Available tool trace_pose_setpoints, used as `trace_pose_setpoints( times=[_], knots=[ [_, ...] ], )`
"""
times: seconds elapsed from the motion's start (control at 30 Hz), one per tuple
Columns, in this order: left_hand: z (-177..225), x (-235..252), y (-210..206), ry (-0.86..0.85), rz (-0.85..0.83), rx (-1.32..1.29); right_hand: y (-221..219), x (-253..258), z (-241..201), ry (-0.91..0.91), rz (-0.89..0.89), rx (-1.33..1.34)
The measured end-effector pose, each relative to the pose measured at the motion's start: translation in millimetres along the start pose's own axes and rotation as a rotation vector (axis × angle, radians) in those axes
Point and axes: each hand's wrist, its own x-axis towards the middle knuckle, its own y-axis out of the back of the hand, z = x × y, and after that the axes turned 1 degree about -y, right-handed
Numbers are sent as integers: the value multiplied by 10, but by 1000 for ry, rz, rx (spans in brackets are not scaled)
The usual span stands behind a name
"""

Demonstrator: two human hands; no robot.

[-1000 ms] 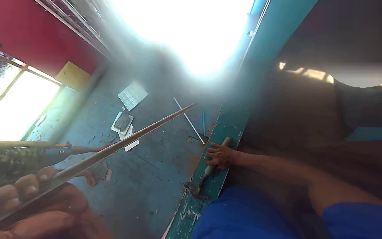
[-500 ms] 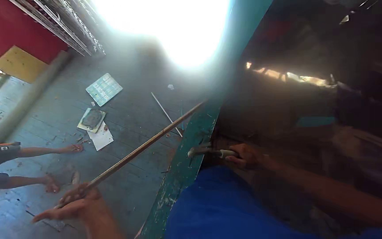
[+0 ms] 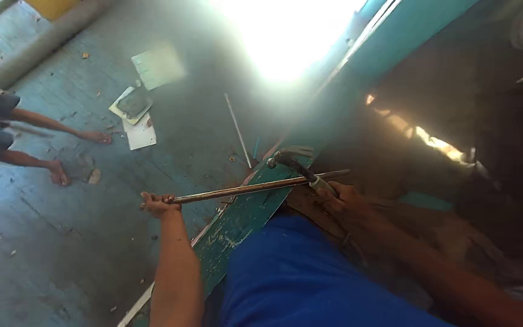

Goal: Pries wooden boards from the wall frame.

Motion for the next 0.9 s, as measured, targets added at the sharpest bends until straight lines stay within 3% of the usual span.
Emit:
trace_pose_setpoints(
  times=[0.1,0.2,0.33,0.37,0.47,0.57,0.67,0.77,0.83,0.9],
  knots=[
    [29,186,56,3,171,28,-22,39,-255,104,15,-18],
    [-35,201,89,35,214,25,-207,56,-248,195,52,-118],
    [-93,230,152,57,230,38,-357,276,-36,-38,-277,-353],
    [-116,232,179,66,243,38,-312,314,-68,-70,-277,-343],
    [-161,232,265,73,271,41,-145,266,-362,13,-99,-277],
    [-177,240,237,66,255,45,-117,202,-584,285,157,-192],
    [-129,237,175,71,254,68,-282,169,-455,403,126,-281],
    [-90,203,102,73,269,69,-468,216,-111,50,-258,-580],
    [-101,239,99,64,303,35,-447,297,-115,-74,-322,-563],
    [-94,297,176,51,309,22,-388,182,-213,-77,-284,-442]
  ],
)
